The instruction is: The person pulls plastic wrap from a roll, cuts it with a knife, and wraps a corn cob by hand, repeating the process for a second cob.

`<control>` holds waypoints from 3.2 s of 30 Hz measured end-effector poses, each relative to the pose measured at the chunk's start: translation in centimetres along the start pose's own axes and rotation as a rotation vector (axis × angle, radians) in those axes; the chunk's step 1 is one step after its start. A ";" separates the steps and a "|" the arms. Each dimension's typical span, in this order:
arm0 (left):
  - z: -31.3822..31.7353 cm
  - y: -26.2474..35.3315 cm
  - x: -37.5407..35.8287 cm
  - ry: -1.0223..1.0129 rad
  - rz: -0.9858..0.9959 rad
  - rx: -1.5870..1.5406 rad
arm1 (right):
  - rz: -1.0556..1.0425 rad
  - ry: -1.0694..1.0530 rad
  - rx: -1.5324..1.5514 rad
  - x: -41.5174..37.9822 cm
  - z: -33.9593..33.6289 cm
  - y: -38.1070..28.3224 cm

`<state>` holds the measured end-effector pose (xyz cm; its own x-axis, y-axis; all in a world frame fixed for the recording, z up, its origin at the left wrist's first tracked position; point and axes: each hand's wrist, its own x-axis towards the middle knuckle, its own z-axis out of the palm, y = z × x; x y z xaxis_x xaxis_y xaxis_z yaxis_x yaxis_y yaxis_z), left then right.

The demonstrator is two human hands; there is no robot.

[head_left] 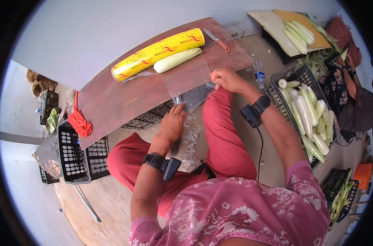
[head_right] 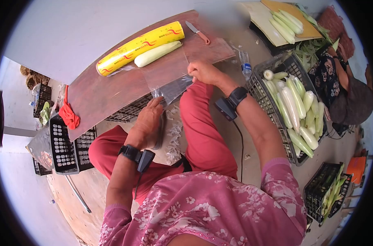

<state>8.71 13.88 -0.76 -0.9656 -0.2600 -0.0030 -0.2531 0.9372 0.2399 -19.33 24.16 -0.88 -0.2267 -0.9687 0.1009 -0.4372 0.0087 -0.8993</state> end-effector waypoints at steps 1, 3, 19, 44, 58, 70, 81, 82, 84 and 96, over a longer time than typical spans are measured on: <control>0.2 -0.1 -0.1 0.030 0.015 -0.019 | 0.064 0.011 0.054 -0.6 0.0 0.1; 0.2 -0.1 -0.2 0.005 -0.004 0.010 | 0.132 0.035 0.127 -1.6 0.1 0.9; -3.8 1.4 0.5 0.125 0.182 0.056 | -0.032 0.326 0.981 -4.1 -0.2 1.5; -1.4 0.5 -0.2 0.013 0.106 -0.188 | 0.175 0.175 0.387 -6.2 -0.2 3.0; -1.0 -0.4 -0.8 0.033 0.045 -0.161 | 0.089 0.189 0.220 -6.8 -0.4 2.3; -1.0 0.1 -0.5 0.060 0.080 -0.159 | -0.022 0.299 -0.174 -7.1 -0.2 2.4; -0.6 -0.2 -0.7 0.123 0.097 -0.077 | -0.048 0.270 -0.392 -5.8 -0.8 2.3; -0.8 0.1 -0.7 0.156 0.081 -0.047 | -0.020 0.273 -0.360 -5.7 -1.0 1.6; -1.3 0.8 -1.2 0.215 0.053 0.011 | 0.047 0.281 -0.298 -5.9 -1.0 0.4; 1.8 1.3 -1.6 0.562 -0.594 -0.784 | 0.035 0.181 -0.008 -5.5 -1.2 -0.8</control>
<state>9.79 15.90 -2.17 -0.4915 -0.8681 0.0698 -0.3643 0.2777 0.8889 -18.79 29.78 -0.19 -0.3943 -0.9074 0.1453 -0.4330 0.0440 -0.9003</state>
